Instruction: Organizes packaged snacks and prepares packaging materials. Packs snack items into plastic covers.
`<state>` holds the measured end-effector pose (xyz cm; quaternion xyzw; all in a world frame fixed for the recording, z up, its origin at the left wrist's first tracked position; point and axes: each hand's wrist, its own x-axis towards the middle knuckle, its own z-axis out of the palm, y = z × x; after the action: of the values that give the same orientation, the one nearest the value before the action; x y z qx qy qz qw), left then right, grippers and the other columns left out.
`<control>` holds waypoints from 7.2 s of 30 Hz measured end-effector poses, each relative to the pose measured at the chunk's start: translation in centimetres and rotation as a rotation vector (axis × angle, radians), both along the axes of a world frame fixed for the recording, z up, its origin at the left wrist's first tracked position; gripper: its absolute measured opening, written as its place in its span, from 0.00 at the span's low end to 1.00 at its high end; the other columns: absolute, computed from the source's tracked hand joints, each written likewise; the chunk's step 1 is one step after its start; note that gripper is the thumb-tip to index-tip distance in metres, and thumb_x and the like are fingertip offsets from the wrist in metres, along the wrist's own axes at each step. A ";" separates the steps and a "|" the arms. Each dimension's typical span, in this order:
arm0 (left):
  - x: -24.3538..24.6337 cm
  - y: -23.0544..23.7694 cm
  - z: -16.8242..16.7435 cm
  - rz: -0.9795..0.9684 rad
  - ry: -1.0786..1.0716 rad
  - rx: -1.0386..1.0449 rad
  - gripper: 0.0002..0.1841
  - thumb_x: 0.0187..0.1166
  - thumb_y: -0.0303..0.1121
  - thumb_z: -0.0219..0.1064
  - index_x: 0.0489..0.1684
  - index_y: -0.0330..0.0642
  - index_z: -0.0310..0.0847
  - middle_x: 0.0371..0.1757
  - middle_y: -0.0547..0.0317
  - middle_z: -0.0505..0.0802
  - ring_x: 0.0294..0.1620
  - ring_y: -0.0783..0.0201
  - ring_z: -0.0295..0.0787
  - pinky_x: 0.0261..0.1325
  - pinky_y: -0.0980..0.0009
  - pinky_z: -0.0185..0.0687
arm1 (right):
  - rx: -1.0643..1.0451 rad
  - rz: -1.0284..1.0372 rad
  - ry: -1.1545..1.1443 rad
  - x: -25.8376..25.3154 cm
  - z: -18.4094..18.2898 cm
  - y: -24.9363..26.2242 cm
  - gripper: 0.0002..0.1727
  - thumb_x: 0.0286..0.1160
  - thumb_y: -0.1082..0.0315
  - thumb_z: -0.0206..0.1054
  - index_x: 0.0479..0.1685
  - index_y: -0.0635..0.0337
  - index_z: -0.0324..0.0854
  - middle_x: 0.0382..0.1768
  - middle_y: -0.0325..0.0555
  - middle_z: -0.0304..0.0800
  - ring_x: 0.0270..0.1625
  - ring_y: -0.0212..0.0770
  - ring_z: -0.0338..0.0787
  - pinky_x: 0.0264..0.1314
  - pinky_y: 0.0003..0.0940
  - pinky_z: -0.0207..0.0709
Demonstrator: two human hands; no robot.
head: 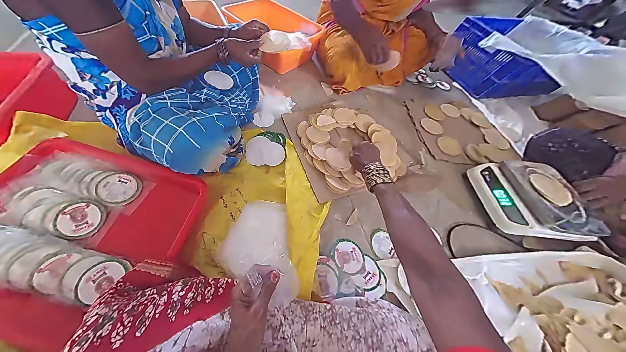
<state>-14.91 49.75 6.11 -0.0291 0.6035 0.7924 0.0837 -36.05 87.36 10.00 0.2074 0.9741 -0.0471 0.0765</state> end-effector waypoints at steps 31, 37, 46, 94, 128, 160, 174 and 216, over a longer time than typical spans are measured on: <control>2.7 1.4 -1.1 -0.233 -0.399 0.147 0.05 0.83 0.22 0.62 0.43 0.32 0.85 0.37 0.55 0.95 0.37 0.64 0.94 0.46 0.67 0.92 | -0.976 -0.122 0.106 30.0 -0.1 -14.3 0.28 0.79 0.56 0.70 0.71 0.67 0.76 0.43 0.55 0.92 0.42 0.46 0.92 0.51 0.45 0.85; 2.3 1.4 -1.5 -0.164 -0.367 0.182 0.04 0.84 0.23 0.62 0.48 0.32 0.81 0.39 0.53 0.94 0.40 0.63 0.94 0.48 0.64 0.92 | -0.166 -0.462 -0.370 34.5 -0.6 -2.9 0.41 0.70 0.41 0.74 0.72 0.67 0.76 0.68 0.69 0.83 0.73 0.67 0.82 0.71 0.67 0.72; 2.3 1.4 -1.7 -0.129 -0.404 0.123 0.05 0.84 0.24 0.63 0.49 0.31 0.82 0.39 0.53 0.94 0.39 0.62 0.94 0.44 0.64 0.92 | -0.209 -0.515 -0.276 36.8 -1.9 0.9 0.21 0.81 0.61 0.63 0.62 0.68 0.84 0.66 0.70 0.84 0.73 0.67 0.82 0.71 0.69 0.71; 14.1 0.9 3.0 -0.401 -0.009 0.095 0.10 0.75 0.24 0.71 0.51 0.33 0.88 0.45 0.56 0.96 0.49 0.66 0.93 0.60 0.67 0.88 | -0.619 -0.432 1.057 44.5 3.4 -9.3 0.16 0.66 0.71 0.74 0.51 0.67 0.82 0.40 0.40 0.92 0.43 0.25 0.91 0.51 0.27 0.87; 15.2 -0.9 10.8 -0.477 1.049 -0.102 0.10 0.88 0.36 0.60 0.54 0.44 0.86 0.45 0.59 0.89 0.56 0.70 0.84 0.67 0.76 0.77 | -1.150 0.571 0.863 45.9 17.4 -20.4 0.06 0.76 0.64 0.75 0.47 0.50 0.90 0.45 0.32 0.97 0.66 0.35 0.90 0.83 0.37 0.73; 18.3 -4.5 9.6 -0.788 -0.076 0.177 0.37 0.75 0.19 0.66 0.86 0.31 0.50 0.60 0.48 0.91 0.54 0.63 0.94 0.59 0.64 0.91 | -1.286 0.130 0.347 50.6 8.1 -23.4 0.39 0.77 0.55 0.72 0.87 0.59 0.64 0.60 0.42 0.93 0.51 0.32 0.96 0.51 0.28 0.93; 17.8 -5.8 8.3 -0.713 0.046 0.084 0.10 0.85 0.25 0.60 0.47 0.31 0.89 0.37 0.65 0.95 0.37 0.75 0.92 0.46 0.74 0.91 | -1.035 0.199 0.475 49.0 7.7 -23.0 0.16 0.89 0.58 0.59 0.66 0.50 0.85 0.46 0.30 0.95 0.42 0.18 0.92 0.41 0.15 0.86; 18.8 -6.7 6.7 -0.637 -0.229 0.166 0.13 0.90 0.31 0.53 0.55 0.37 0.84 0.43 0.63 0.93 0.45 0.73 0.90 0.55 0.72 0.87 | -1.179 0.184 0.557 50.0 4.7 -25.4 0.15 0.84 0.58 0.66 0.61 0.56 0.86 0.47 0.34 0.96 0.44 0.23 0.93 0.49 0.20 0.89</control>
<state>3.88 43.03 12.83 0.0791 0.5026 0.7644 0.3960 14.00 61.96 14.72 0.0265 0.7821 -0.6182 -0.0741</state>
